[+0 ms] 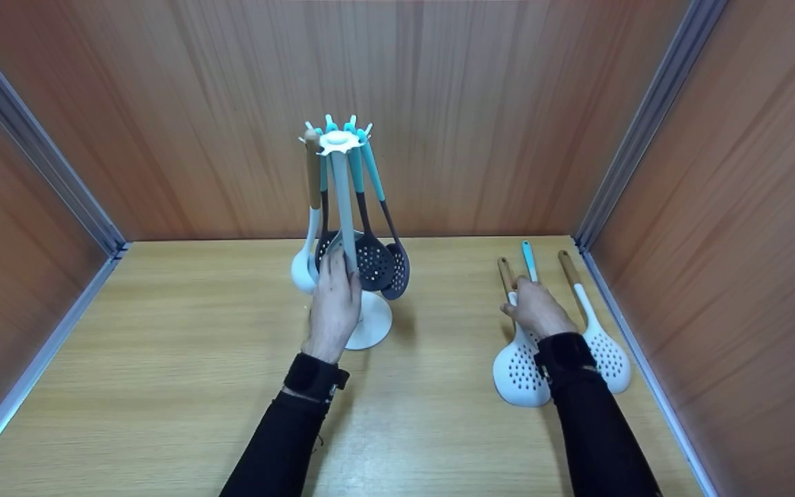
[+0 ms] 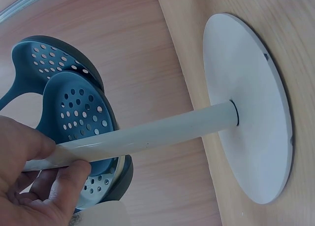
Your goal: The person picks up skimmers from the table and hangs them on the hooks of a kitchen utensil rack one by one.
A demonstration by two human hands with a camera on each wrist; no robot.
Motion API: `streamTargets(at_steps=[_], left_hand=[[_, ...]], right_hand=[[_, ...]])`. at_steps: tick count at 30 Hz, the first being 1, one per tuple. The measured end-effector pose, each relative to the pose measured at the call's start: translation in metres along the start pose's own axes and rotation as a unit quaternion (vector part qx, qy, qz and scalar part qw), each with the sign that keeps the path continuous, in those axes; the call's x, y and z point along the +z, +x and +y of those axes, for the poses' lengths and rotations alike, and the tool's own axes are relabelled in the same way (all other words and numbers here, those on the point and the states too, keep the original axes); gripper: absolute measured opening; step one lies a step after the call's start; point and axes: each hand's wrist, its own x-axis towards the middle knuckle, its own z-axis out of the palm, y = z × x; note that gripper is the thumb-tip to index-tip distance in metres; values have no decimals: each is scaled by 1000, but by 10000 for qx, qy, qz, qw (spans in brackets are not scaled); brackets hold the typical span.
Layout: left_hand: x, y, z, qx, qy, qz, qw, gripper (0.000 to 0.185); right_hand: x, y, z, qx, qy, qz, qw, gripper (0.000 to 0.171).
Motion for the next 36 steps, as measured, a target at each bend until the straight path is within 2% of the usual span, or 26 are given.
streamTargets(at_steps=[12,18,28,36], left_hand=[[0,-2,-1,122,69,120,9998,50],[-1,-2,1,-18,20,3,10000,52],[-2,-2,2,-59,74,-30,10000,53],[-2,-2,2,-80,85,-52,9999,53]], right_hand=[[6,-1,-2,58,183,-131,9997,66],[10,1,-3,-23,52,-313,9995,67],[15,-1,-9,-26,-213,-388,9990,48],[18,1,-10,-107,-237,-342,9991,49]])
